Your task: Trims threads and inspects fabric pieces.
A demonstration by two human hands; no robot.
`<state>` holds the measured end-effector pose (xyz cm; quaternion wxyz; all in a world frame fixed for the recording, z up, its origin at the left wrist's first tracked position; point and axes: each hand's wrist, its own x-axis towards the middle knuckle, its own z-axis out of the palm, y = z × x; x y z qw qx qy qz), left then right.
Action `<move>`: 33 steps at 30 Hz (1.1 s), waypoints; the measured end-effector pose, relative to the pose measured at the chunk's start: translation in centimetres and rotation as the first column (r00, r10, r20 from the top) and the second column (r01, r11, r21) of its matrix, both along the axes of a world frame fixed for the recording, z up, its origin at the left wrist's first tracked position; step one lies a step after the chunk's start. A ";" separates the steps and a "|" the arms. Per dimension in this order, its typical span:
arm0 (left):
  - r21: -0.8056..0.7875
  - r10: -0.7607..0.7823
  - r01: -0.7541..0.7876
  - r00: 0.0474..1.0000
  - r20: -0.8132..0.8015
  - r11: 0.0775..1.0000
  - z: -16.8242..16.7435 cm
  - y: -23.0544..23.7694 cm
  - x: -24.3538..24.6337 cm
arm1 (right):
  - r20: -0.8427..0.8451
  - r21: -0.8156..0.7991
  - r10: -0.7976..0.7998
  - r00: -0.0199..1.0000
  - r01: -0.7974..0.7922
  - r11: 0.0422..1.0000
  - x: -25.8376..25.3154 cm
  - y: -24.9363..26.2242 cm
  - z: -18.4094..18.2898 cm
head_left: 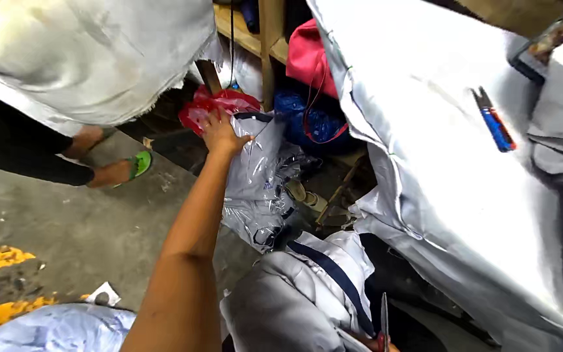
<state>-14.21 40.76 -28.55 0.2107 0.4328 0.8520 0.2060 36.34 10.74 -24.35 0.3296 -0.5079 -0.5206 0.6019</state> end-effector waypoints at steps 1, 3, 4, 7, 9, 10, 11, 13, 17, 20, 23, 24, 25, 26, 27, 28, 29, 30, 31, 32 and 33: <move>0.098 -0.057 0.050 0.996 0.069 0.994 0.7 -1.4 1.5 | 0.010 0.045 -0.035 0.999 0.034 0.998 0.0 -0.4 0.3; 0.291 -0.231 0.137 0.920 0.317 0.947 2.2 -6.0 7.3 | 0.039 0.154 -0.119 0.992 0.112 0.982 -0.1 -1.2 0.8; 0.377 -0.350 0.184 0.827 0.439 0.908 2.6 -9.0 11.0 | 0.040 0.205 -0.153 0.987 0.142 0.968 -0.3 -1.4 1.3; 0.633 -0.756 0.414 0.374 0.537 0.654 2.3 -16.8 21.3 | 0.032 0.336 -0.210 0.977 0.188 0.923 -0.6 -1.9 3.8; 0.704 -0.894 0.564 0.161 0.418 0.431 3.7 -20.6 26.3 | 0.021 0.440 -0.262 0.965 0.226 0.869 -0.7 -2.2 5.8; 0.692 -0.920 0.630 0.094 0.381 0.351 4.5 -21.9 27.9 | 0.012 0.493 -0.292 0.956 0.249 0.834 -0.8 -2.2 6.8; 0.657 -0.925 0.692 0.043 0.377 0.300 5.2 -23.0 28.9 | 0.004 0.547 -0.332 0.943 0.276 0.790 -0.8 -2.3 7.9; 0.569 -0.926 0.783 0.025 0.376 0.252 6.6 -24.8 30.0 | -0.048 0.641 -0.392 0.919 0.329 0.693 -0.2 -2.8 9.5; 0.643 -0.920 0.737 -0.076 0.386 0.209 8.8 -26.8 30.7 | -0.218 0.677 -0.392 0.894 0.428 0.599 1.7 -4.6 10.1; 0.630 -0.886 0.725 -0.059 0.459 0.279 12.3 -28.9 29.2 | -0.324 0.596 -0.384 0.865 0.502 0.628 2.8 -5.9 9.0; 0.550 -0.893 0.768 0.062 0.445 0.328 18.0 -31.8 26.2 | -0.376 0.464 -0.287 0.881 0.447 0.764 2.3 -7.8 8.2; 0.521 -0.915 0.802 0.075 0.397 0.292 20.2 -32.6 25.0 | -0.424 0.422 -0.208 0.881 0.396 0.816 1.5 -8.4 8.5; 0.500 -0.935 0.832 0.060 0.351 0.241 22.3 -33.2 23.9 | -0.490 0.399 -0.108 0.865 0.332 0.855 0.7 -8.7 8.9; 0.490 -0.942 0.851 0.017 0.336 0.190 24.0 -33.3 22.9 | -0.545 0.392 -0.016 0.838 0.272 0.878 0.0 -8.7 9.5; 0.483 -0.930 0.859 -0.019 0.368 0.173 25.2 -33.0 22.3 | -0.582 0.398 0.044 0.812 0.237 0.886 -0.4 -8.5 10.0; 0.474 -0.909 0.860 -0.027 0.416 0.191 25.6 -32.4 22.3 | -0.604 0.397 0.059 0.795 0.235 0.887 -0.5 -8.2 10.4; 0.462 -0.886 0.851 0.010 0.463 0.251 25.3 -31.7 22.8 | -0.611 0.385 0.029 0.791 0.265 0.884 -0.2 -7.8 10.6; 0.437 -0.871 0.837 0.092 0.483 0.330 24.5 -31.3 24.2 | -0.596 0.375 -0.033 0.802 0.315 0.872 0.5 -7.5 10.6; 0.382 -0.865 0.838 0.191 0.464 0.390 23.0 -30.6 25.7 | -0.562 0.379 -0.103 0.821 0.366 0.850 1.4 -7.2 10.4; 0.329 -0.867 0.850 0.253 0.429 0.410 21.0 -29.8 27.3 | -0.512 0.380 -0.184 0.839 0.413 0.827 2.5 -7.1 10.0; 0.293 -0.878 0.871 0.265 0.398 0.395 18.9 -29.0 28.8 | -0.455 0.375 -0.268 0.849 0.456 0.807 3.6 -7.2 9.6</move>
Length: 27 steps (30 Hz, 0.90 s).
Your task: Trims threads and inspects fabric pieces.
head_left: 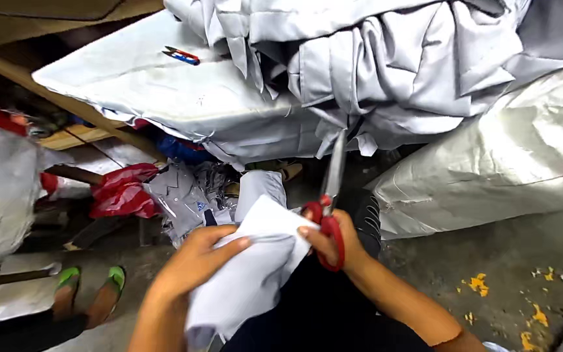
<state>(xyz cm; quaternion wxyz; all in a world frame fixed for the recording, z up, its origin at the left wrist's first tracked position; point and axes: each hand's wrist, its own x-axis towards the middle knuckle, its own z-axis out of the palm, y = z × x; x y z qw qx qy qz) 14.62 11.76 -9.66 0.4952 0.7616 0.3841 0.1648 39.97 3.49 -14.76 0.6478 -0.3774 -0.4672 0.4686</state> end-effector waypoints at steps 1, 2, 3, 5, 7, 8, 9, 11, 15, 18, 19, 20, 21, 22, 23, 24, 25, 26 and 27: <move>0.008 -0.056 0.057 0.998 -0.018 0.998 -2.0 0.8 1.4 | 0.057 -0.042 -0.066 0.996 0.069 0.997 1.1 -0.2 -0.5; 0.004 -0.137 0.137 0.991 0.000 0.991 -3.7 1.5 2.7 | 0.105 -0.078 -0.118 0.988 0.126 0.989 2.1 -0.5 -0.9; -0.007 -0.208 0.208 0.977 0.038 0.978 -4.7 2.1 4.0 | 0.134 -0.108 -0.154 0.979 0.169 0.980 2.9 -0.7 -1.4; -0.070 -0.268 0.277 0.957 0.111 0.958 -5.6 2.8 6.2 | 0.156 -0.131 -0.215 0.964 0.236 0.963 4.0 -1.2 -2.1; -0.151 -0.251 0.272 0.957 0.148 0.950 -5.8 2.7 7.6 | 0.151 -0.112 -0.277 0.949 0.295 0.949 4.4 -1.3 -2.4; -0.190 -0.238 0.260 0.962 0.132 0.947 -5.9 2.6 8.0 | 0.149 -0.096 -0.308 0.940 0.324 0.941 4.3 -1.3 -2.5; -0.219 -0.231 0.250 0.967 0.105 0.943 -6.1 2.4 8.2 | 0.151 -0.079 -0.335 0.930 0.349 0.934 4.1 -1.2 -2.6; -0.271 -0.212 0.231 0.972 0.099 0.934 -6.4 2.0 8.2 | 0.156 -0.065 -0.373 0.915 0.387 0.920 3.6 -1.0 -2.9; -0.231 -0.099 0.128 0.986 0.132 0.965 -7.3 1.7 6.7 | 0.180 -0.187 -0.313 0.932 0.345 0.920 2.7 -1.2 -3.1; -0.205 -0.092 0.121 0.985 0.146 0.971 -8.1 1.4 5.9 | 0.202 -0.256 -0.229 0.952 0.277 0.926 2.4 -1.9 -3.3; -0.222 -0.095 0.133 0.980 0.172 0.966 -8.2 1.3 5.8 | 0.194 -0.257 -0.224 0.955 0.270 0.928 2.2 -2.1 -3.4; -0.247 -0.080 0.130 0.976 0.205 0.960 -8.2 1.3 5.9 | 0.171 -0.258 -0.236 0.957 0.274 0.926 1.9 -2.2 -3.5; -0.267 -0.049 0.113 0.971 0.234 0.957 -8.2 1.2 6.1 | 0.141 -0.259 -0.259 0.956 0.288 0.922 1.6 -2.2 -3.5; -0.280 -0.007 0.080 0.968 0.251 0.957 -8.2 1.2 6.4 | 0.112 -0.260 -0.285 0.952 0.305 0.916 1.2 -2.1 -3.7; -0.284 0.036 0.039 0.967 0.254 0.958 -8.2 1.2 6.7 | 0.092 -0.264 -0.307 0.947 0.321 0.910 0.9 -1.9 -3.8; -0.281 0.073 -0.002 0.967 0.242 0.960 -8.2 1.4 7.0 | 0.079 -0.262 -0.327 0.942 0.336 0.904 0.7 -1.7 -3.9; -0.275 0.101 -0.038 0.971 0.219 0.961 -8.3 1.6 7.2 | 0.074 -0.259 -0.341 0.937 0.349 0.901 0.6 -1.4 -4.0; -0.276 0.119 -0.062 0.974 0.193 0.959 -8.4 1.9 7.4 | 0.080 -0.252 -0.347 0.935 0.356 0.900 0.5 -1.1 -4.1; -0.290 0.122 -0.069 0.978 0.171 0.955 -8.5 2.4 7.6 | 0.092 -0.246 -0.347 0.933 0.359 0.900 0.5 -0.8 -4.1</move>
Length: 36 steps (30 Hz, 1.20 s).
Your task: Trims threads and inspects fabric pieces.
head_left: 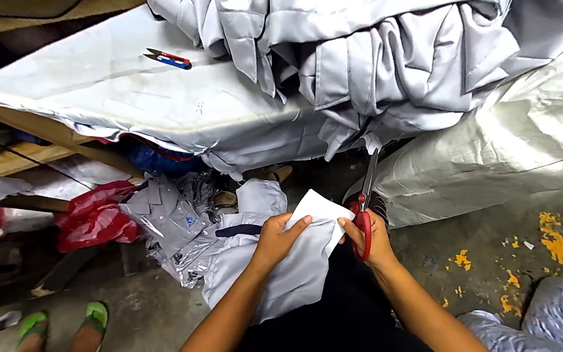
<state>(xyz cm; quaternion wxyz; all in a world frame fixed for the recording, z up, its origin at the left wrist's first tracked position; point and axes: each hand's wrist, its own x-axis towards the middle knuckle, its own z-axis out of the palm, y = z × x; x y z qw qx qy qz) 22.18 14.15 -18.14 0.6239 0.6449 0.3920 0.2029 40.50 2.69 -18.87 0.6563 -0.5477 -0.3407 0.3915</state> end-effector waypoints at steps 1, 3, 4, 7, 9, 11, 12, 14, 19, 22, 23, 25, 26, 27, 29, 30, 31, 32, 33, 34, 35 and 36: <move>-0.024 -0.011 0.011 1.000 -0.007 1.000 0.0 0.5 0.1 | 0.016 0.000 0.003 1.000 -0.003 1.000 0.0 0.4 0.0; -0.097 -0.056 0.057 0.998 0.015 0.994 0.3 1.5 0.0 | 0.036 -0.002 0.001 0.999 -0.001 1.000 -0.2 1.0 0.1; -0.128 -0.073 0.077 0.997 0.038 0.989 0.5 2.0 -0.1 | 0.037 -0.003 -0.005 0.999 0.005 1.000 -0.3 1.3 0.3; -0.165 -0.054 0.065 0.996 0.071 0.984 1.6 3.1 -0.6 | 0.015 0.005 0.005 1.000 -0.005 1.000 -0.4 2.7 1.0; -0.144 0.003 0.004 0.999 0.047 0.990 1.9 3.0 -0.9 | 0.000 -0.005 0.072 0.997 -0.072 0.997 0.0 3.3 0.8; -0.077 0.067 -0.065 0.997 0.024 0.995 1.5 2.9 -0.9 | 0.025 -0.037 0.164 0.986 -0.163 0.986 1.3 3.7 0.1; -0.041 0.097 -0.097 0.995 0.018 0.994 1.2 3.0 -0.9 | 0.064 -0.065 0.207 0.976 -0.203 0.977 2.3 3.6 -0.3; -0.016 0.153 -0.152 0.988 0.012 0.988 1.0 2.9 -1.3 | 0.115 -0.151 0.281 0.953 -0.263 0.953 4.1 2.1 -1.0; 0.065 0.195 -0.201 0.977 0.083 0.977 0.5 2.9 -1.6 | 0.161 -0.380 0.566 0.809 -0.478 0.792 7.7 -3.4 -1.2; 0.103 0.159 -0.165 0.985 0.066 0.981 0.4 2.8 -1.7 | 0.173 -0.497 0.639 0.749 -0.494 0.714 7.1 -5.2 -1.2; 0.105 0.141 -0.147 0.988 0.061 0.984 0.4 2.9 -1.9 | 0.172 -0.506 0.649 0.741 -0.499 0.704 6.6 -5.4 -1.1; 0.109 0.102 -0.107 0.993 0.050 0.988 0.6 3.0 -2.3 | 0.183 -0.502 0.654 0.734 -0.502 0.704 5.6 -5.6 -0.9; 0.108 0.085 -0.090 0.995 0.046 0.990 0.7 3.1 -2.5 | 0.192 -0.499 0.655 0.731 -0.502 0.706 5.2 -5.5 -0.8; 0.110 0.069 -0.074 0.997 0.043 0.991 0.8 3.1 -2.7 | 0.199 -0.499 0.660 0.724 -0.505 0.704 4.9 -5.4 -0.7; 0.110 0.036 -0.041 0.998 0.042 0.993 1.0 3.1 -3.2 | 0.215 -0.500 0.679 0.702 -0.518 0.694 4.4 -5.2 -0.5; 0.110 0.017 -0.022 0.999 0.043 0.994 1.0 3.0 -3.4 | 0.224 -0.497 0.687 0.691 -0.526 0.691 4.2 -5.0 -0.4; 0.112 -0.002 -0.003 0.999 0.045 0.994 1.0 2.9 -3.7 | 0.235 -0.488 0.694 0.681 -0.535 0.690 4.1 -4.8 -0.3; 0.117 -0.018 0.012 0.999 0.050 0.993 1.0 2.8 -3.9 | 0.244 -0.480 0.699 0.672 -0.543 0.689 3.9 -4.7 -0.3; 0.125 -0.026 0.019 0.998 0.059 0.992 0.9 2.8 -4.1 | 0.252 -0.473 0.704 0.665 -0.550 0.689 3.8 -4.5 -0.3; 0.139 -0.032 0.021 0.997 0.071 0.990 0.7 2.7 -4.3 | 0.258 -0.464 0.706 0.660 -0.557 0.689 3.8 -4.5 -0.3; 0.157 -0.037 0.023 0.996 0.085 0.987 0.6 2.6 -4.5 | 0.263 -0.453 0.705 0.659 -0.561 0.693 3.7 -4.4 -0.3; 0.172 -0.041 0.024 0.994 0.097 0.985 0.5 2.5 -4.7 | 0.266 -0.440 0.700 0.663 -0.563 0.700 3.7 -4.4 -0.4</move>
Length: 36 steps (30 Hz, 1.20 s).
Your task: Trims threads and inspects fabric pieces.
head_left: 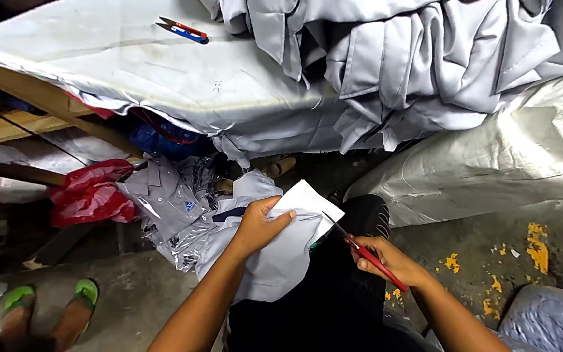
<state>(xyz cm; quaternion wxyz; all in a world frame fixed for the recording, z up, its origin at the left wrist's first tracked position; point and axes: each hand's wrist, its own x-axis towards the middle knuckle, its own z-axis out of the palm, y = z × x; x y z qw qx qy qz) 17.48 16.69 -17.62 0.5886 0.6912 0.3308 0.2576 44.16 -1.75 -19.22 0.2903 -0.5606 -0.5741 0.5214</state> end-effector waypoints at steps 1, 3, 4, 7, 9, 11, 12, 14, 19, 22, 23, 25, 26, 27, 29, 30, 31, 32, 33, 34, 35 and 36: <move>0.008 0.002 -0.002 1.000 0.012 1.000 0.0 -0.1 -0.1 | -0.008 0.008 -0.003 1.000 0.003 1.000 -0.1 0.0 0.0; 0.014 0.011 -0.011 1.000 0.010 1.000 0.0 -0.3 -0.1 | -0.036 0.017 -0.011 0.999 0.012 1.000 -0.3 -0.1 -0.1; 0.018 0.008 -0.008 1.000 -0.002 1.000 -0.1 -0.3 -0.2 | -0.046 0.016 -0.015 0.999 0.016 1.000 -0.4 -0.2 -0.2; 0.018 -0.040 0.040 0.999 -0.002 0.999 -0.1 -0.1 -0.4 | -0.044 -0.006 -0.021 0.999 0.020 1.000 -0.3 -0.5 -0.3; 0.015 -0.079 0.079 0.997 0.015 0.997 -0.1 0.1 -0.5 | -0.052 0.001 -0.025 0.998 0.025 1.000 -0.3 -0.7 -0.5; 0.016 -0.098 0.098 0.995 0.023 0.995 0.1 0.2 -0.5 | -0.069 0.020 -0.032 0.997 0.034 0.999 -0.4 -0.8 -0.6; 0.013 -0.102 0.102 0.994 0.023 0.995 0.2 0.1 -0.5 | -0.076 0.035 -0.038 0.996 0.040 0.999 -0.5 -0.8 -0.8; 0.009 -0.100 0.100 0.995 0.030 0.995 0.2 -0.1 -0.4 | -0.079 0.054 -0.041 0.996 0.045 0.998 -0.5 -0.9 -0.9; 0.024 -0.099 0.098 0.995 0.029 0.995 -0.1 -0.2 -0.4 | -0.065 0.089 -0.046 0.997 0.052 0.995 -0.4 -1.1 -1.4; 0.040 -0.113 0.112 0.993 0.017 0.993 -0.1 -0.2 -0.5 | -0.060 0.095 -0.028 0.998 0.033 0.995 -0.1 -1.1 -1.5; 0.043 -0.123 0.122 0.992 0.020 0.992 -0.1 -0.1 -0.5 | -0.066 0.091 -0.007 0.998 0.013 0.996 0.1 -1.1 -1.4; 0.056 -0.157 0.156 0.988 0.015 0.986 0.0 0.0 -0.6 | -0.080 0.090 0.044 0.996 -0.037 0.995 0.4 -0.9 -1.3; 0.065 -0.177 0.176 0.984 0.008 0.982 0.1 0.1 -0.6 | -0.079 0.085 0.062 0.995 -0.055 0.995 0.5 -0.9 -1.3; 0.072 -0.196 0.195 0.981 0.003 0.978 0.2 0.1 -0.6 | -0.082 0.084 0.076 0.994 -0.069 0.994 0.6 -0.9 -1.2; 0.095 -0.226 0.225 0.974 -0.003 0.970 0.2 0.2 -0.6 | -0.083 0.080 0.088 0.993 -0.081 0.993 0.6 -1.0 -1.3; 0.114 -0.236 0.236 0.972 -0.008 0.965 0.1 0.2 -0.6 | -0.086 0.076 0.090 0.992 -0.084 0.994 0.7 -1.0 -1.3; 0.131 -0.246 0.246 0.969 -0.014 0.960 0.1 0.3 -0.5 | -0.085 0.073 0.090 0.992 -0.084 0.994 0.7 -1.0 -1.4; 0.141 -0.254 0.254 0.967 -0.021 0.957 0.1 0.3 -0.5 | -0.081 0.072 0.087 0.993 -0.081 0.994 0.7 -1.1 -1.5; 0.145 -0.256 0.258 0.966 -0.028 0.955 0.1 0.4 -0.5 | -0.072 0.070 0.080 0.994 -0.075 0.995 0.7 -1.2 -1.5; 0.148 -0.259 0.261 0.965 -0.036 0.954 0.1 0.4 -0.5 | -0.061 0.069 0.070 0.996 -0.066 0.995 0.6 -1.3 -1.5; 0.149 -0.262 0.265 0.964 -0.043 0.952 0.1 0.4 -0.4 | -0.052 0.068 0.060 0.997 -0.056 0.996 0.5 -1.4 -1.6; 0.152 -0.265 0.269 0.963 -0.050 0.951 0.1 0.4 -0.4 | -0.040 0.068 0.049 0.998 -0.046 0.997 0.4 -1.5 -1.7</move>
